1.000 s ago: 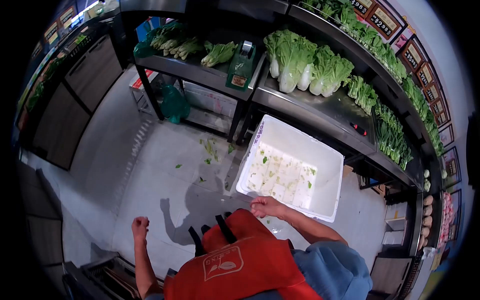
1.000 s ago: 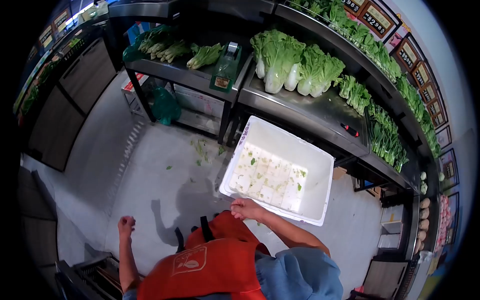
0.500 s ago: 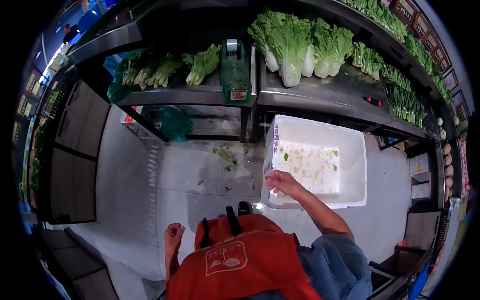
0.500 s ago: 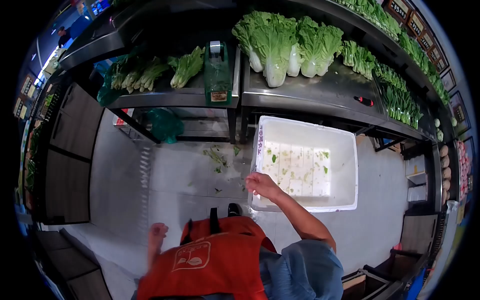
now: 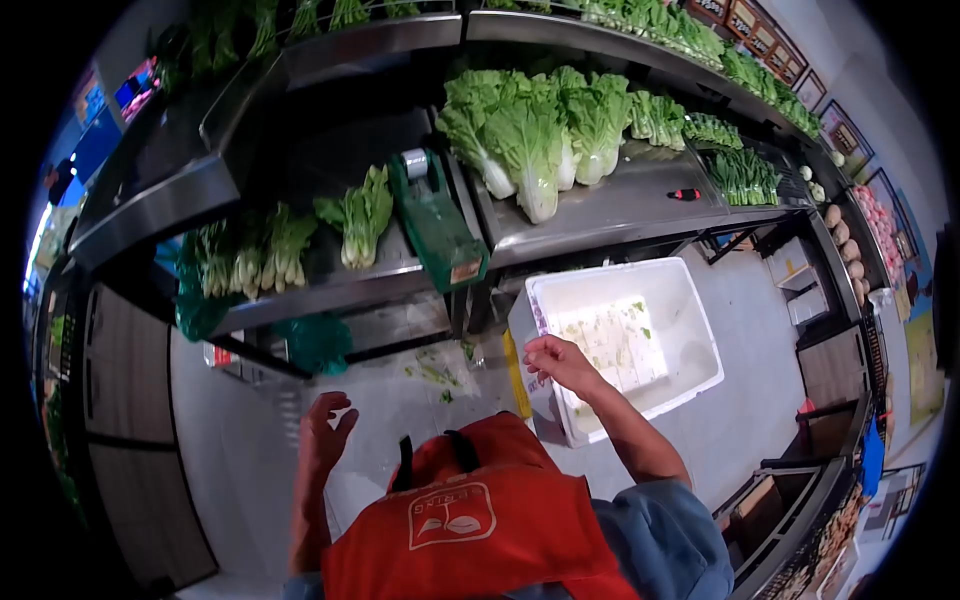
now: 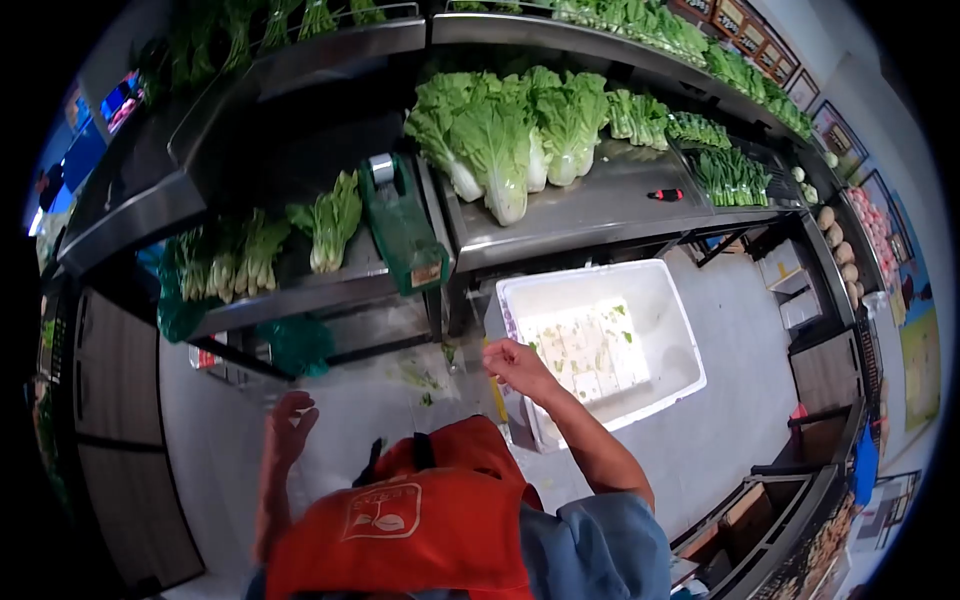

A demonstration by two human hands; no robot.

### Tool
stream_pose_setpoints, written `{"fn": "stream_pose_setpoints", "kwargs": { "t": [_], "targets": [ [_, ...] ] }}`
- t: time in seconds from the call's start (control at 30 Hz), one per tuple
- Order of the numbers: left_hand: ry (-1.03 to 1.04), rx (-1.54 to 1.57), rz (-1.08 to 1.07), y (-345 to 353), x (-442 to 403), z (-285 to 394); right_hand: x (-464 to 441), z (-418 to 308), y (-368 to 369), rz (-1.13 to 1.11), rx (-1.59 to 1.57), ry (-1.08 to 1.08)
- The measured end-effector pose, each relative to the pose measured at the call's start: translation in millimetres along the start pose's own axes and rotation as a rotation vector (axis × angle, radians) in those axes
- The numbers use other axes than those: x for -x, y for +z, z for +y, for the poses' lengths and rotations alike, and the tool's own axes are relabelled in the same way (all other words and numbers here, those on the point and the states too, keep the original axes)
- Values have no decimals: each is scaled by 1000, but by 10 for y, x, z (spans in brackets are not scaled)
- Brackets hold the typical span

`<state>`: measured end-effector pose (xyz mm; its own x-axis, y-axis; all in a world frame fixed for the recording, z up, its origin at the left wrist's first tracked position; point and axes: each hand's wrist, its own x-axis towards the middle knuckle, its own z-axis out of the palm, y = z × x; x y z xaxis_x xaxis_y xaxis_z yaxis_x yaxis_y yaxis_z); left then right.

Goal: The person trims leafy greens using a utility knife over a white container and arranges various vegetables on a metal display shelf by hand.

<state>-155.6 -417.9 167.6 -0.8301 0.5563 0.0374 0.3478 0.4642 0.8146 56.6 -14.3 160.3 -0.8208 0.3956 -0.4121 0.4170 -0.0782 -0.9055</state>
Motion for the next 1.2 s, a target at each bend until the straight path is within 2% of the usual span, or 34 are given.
{"fn": "stream_pose_setpoints", "kwargs": {
  "t": [0.17,0.27,0.37,0.47,0.6,0.7,0.83,0.93,1.2],
  "targets": [
    [318,-83,-190,120,-921,516,-627,-213,-331,255,-62,-344],
    [539,-141,-248,332,-1415,887,-1182,-437,-691,444,10,-442],
    [731,-220,-299,509,-1878,1275,-1854,-563,-1114,594,95,-450],
    [792,-283,-315,683,-2282,1536,-2417,-633,-1444,736,263,-468],
    [655,-386,-396,919,-2781,2018,-3042,-582,-1675,734,384,-446],
    [707,-434,-405,1229,-3150,2085,-3001,-880,-1695,594,356,-438],
    [783,-419,-494,1601,-3520,2187,-3233,-804,-1597,585,283,-531],
    [748,-420,-586,1776,-3754,2303,-3190,-881,-1531,610,269,-505],
    [862,-340,-519,2149,-4108,2389,-3180,-925,-1361,811,333,-607]
  ]
}}
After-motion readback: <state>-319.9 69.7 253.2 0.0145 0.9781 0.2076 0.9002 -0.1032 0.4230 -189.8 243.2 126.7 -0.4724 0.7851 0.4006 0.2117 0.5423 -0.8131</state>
